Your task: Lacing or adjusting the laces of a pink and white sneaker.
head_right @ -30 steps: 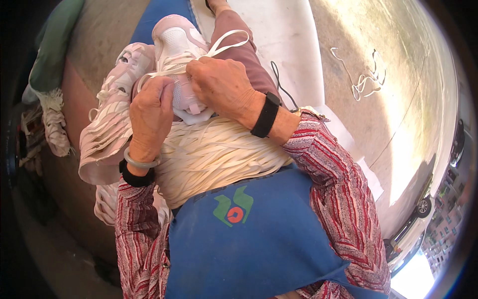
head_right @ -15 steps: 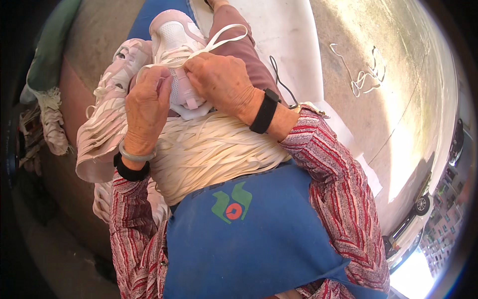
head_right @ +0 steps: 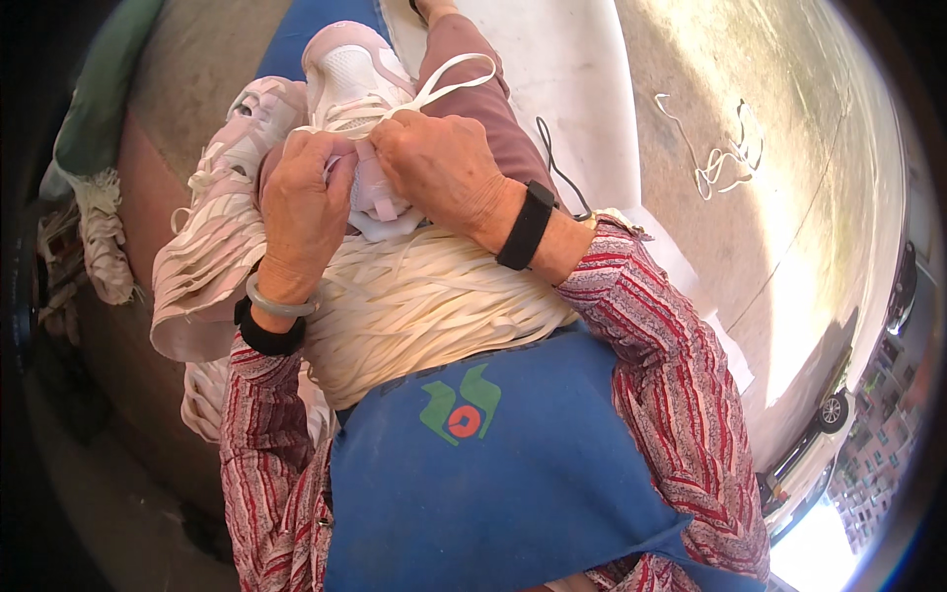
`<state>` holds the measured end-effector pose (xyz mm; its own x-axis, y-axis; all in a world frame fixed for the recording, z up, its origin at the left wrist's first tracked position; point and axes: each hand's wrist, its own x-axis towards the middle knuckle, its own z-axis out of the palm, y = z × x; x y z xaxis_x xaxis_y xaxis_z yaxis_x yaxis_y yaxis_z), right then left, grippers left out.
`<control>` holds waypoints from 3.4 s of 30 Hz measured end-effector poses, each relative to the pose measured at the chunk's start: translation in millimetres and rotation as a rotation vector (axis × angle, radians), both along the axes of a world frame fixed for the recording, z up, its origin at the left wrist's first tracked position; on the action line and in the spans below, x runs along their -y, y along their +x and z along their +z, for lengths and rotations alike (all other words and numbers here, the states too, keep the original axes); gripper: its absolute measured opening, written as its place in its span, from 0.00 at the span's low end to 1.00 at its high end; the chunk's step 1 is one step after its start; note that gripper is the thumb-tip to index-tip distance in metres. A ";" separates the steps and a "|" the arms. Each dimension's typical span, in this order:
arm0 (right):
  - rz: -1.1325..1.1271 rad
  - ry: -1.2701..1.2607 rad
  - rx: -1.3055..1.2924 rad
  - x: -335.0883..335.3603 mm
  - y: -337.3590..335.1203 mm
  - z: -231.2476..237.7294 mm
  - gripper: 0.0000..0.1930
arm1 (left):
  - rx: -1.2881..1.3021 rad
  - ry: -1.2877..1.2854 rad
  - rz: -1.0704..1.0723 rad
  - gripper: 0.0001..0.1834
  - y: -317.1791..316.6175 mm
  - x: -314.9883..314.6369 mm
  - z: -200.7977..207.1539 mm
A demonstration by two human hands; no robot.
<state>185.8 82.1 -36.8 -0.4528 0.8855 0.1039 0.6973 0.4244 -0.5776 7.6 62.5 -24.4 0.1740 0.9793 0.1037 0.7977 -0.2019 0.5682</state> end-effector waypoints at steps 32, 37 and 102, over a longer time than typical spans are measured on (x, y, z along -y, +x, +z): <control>0.044 -0.750 -0.446 -20.0 40.6 56.6 0.11 | 0.774 -0.138 -0.510 0.06 92.4 68.0 44.4; 0.180 -0.631 -0.278 -23.0 24.8 51.4 0.10 | 1.127 -0.350 -0.637 0.05 113.7 70.1 58.8; 0.057 -0.134 0.013 -6.2 -0.1 30.7 0.08 | 0.263 0.052 0.008 0.07 -17.0 12.7 -10.7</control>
